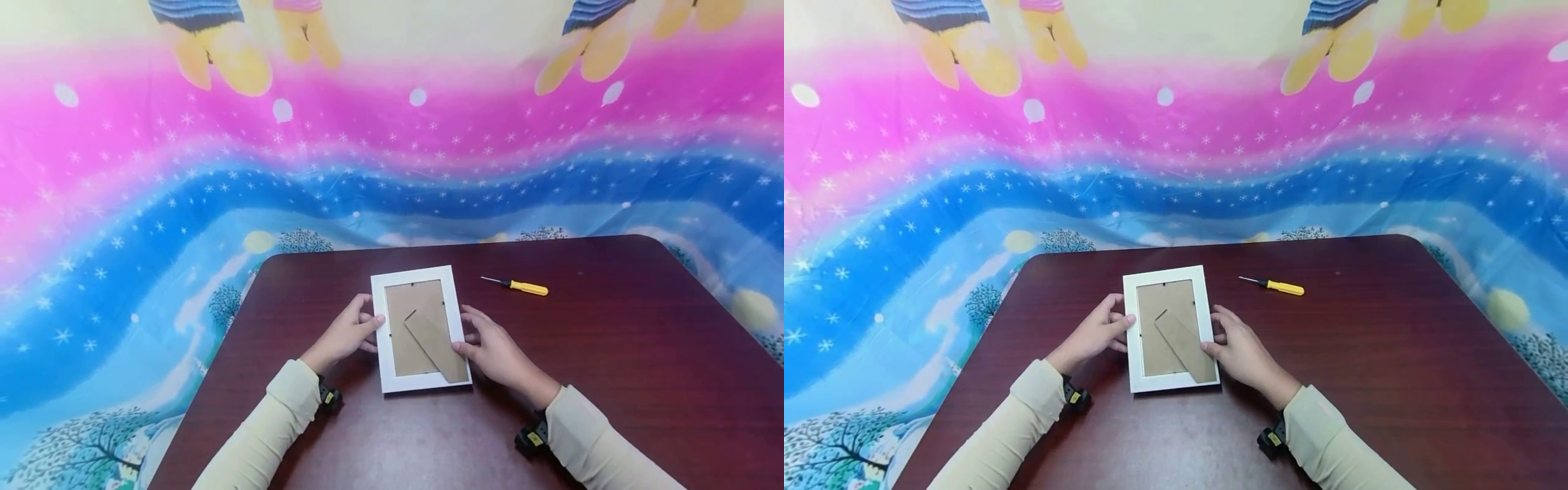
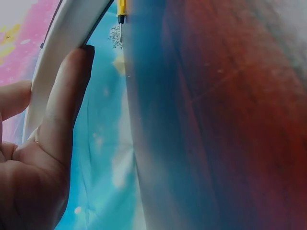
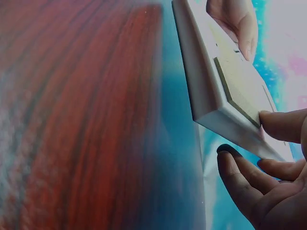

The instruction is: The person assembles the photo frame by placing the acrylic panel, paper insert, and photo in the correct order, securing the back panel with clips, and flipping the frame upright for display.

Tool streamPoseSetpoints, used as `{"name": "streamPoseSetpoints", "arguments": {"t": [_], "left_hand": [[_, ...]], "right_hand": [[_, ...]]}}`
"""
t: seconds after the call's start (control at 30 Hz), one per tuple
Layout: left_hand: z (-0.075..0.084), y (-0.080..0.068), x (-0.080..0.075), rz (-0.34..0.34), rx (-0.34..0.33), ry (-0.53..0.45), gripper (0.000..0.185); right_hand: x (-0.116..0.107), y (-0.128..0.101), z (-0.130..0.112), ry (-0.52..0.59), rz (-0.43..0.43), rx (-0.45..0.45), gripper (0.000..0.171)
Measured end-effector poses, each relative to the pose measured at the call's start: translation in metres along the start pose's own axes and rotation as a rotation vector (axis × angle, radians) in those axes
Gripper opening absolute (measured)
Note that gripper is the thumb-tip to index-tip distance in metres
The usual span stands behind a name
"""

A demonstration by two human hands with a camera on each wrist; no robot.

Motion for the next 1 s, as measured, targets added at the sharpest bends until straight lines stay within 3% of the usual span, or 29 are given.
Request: {"name": "streamPoseSetpoints", "arguments": {"t": [0.37, 0.5, 1.0], "left_hand": [[0.019, -0.009, 0.001, -0.037, -0.001, -0.013, 0.042], [0.016, -0.004, -0.002, -0.040, 0.011, -0.024, 0.045], [0.035, -0.010, -0.005, -0.076, 0.056, -0.011, 0.050]], "right_hand": [[0.001, -0.004, 0.004, 0.082, 0.006, 0.103, 0.060], [0.000, -0.004, 0.002, 0.146, 0.012, 0.088, 0.053], [-0.001, -0.002, -0.002, 0.410, -0.020, 0.067, 0.053]]}}
Point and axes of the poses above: each hand's wrist, its own y-axis towards the middle knuckle, its own x-axis out of the palm, z = x × y, the point moved 8 cm from there along y, towards the middle knuckle, and after that the axes turned 12 degrees about -x, right-handed, at the moved point
